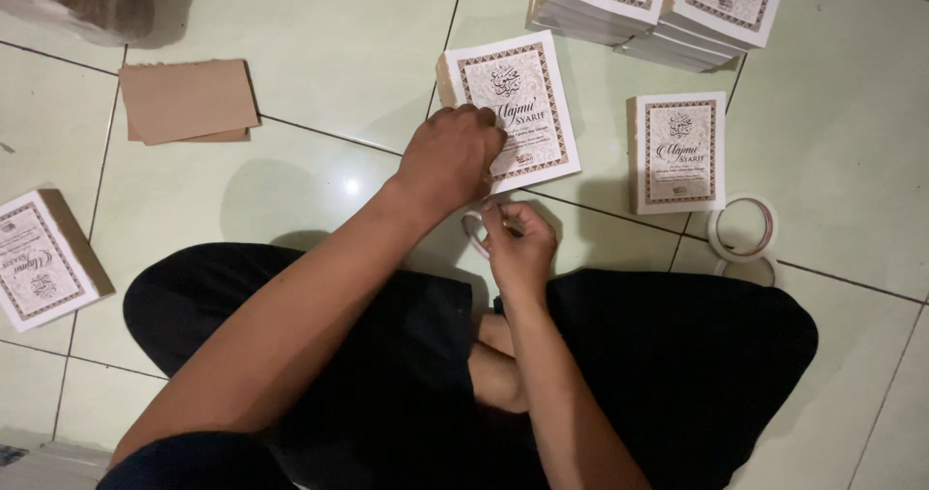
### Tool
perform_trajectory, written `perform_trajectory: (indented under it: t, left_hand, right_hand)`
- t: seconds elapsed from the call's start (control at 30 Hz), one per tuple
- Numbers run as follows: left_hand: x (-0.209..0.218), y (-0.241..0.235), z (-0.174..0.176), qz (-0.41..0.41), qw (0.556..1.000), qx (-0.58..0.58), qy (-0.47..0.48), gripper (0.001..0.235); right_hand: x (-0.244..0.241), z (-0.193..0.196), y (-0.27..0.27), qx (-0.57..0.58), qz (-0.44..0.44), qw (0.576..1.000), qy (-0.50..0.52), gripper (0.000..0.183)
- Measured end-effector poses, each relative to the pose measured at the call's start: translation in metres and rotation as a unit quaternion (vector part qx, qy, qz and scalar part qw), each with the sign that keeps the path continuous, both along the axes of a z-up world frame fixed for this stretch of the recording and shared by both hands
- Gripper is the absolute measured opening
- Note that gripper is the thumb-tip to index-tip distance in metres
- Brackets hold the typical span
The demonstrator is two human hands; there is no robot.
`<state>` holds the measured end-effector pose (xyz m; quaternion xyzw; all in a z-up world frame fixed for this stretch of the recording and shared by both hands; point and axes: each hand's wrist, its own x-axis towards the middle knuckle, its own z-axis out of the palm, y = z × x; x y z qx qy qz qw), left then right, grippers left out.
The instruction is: The person sits on the floor and uses clear adhesive tape to seal the spines of small books. They pull tape from a roll, apply it to the spine, and place the finished books into a stack.
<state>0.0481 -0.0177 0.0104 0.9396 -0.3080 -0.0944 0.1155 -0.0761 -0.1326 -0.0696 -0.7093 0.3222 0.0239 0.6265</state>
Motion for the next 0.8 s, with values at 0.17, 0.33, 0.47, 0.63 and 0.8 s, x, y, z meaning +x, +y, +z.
perform_trajectory:
  t: [0.17, 0.33, 0.47, 0.63, 0.8]
  left_hand:
    - [0.006, 0.000, -0.001, -0.011, 1.000, 0.015, 0.013, 0.053]
    - [0.007, 0.000, 0.000, 0.005, 0.999, -0.001, 0.032, 0.058]
    - [0.009, 0.002, 0.002, 0.005, 0.999, -0.018, 0.039, 0.058]
    - [0.006, 0.004, 0.004, -0.006, 0.999, -0.009, 0.037, 0.065]
    - [0.005, 0.014, 0.007, -0.008, 0.997, -0.036, 0.067, 0.067]
  right_hand:
    - [0.003, 0.006, 0.006, -0.046, -0.019, 0.995, -0.084, 0.007]
    - [0.005, 0.012, 0.011, -0.184, -0.007, 0.966, -0.181, 0.012]
    - [0.007, 0.011, 0.012, -0.197, -0.002, 0.960, -0.197, 0.014]
    - [0.006, 0.014, 0.013, -0.195, 0.025, 0.947, -0.254, 0.014]
    - [0.013, 0.016, -0.002, -0.308, 0.123, 0.877, -0.348, 0.019]
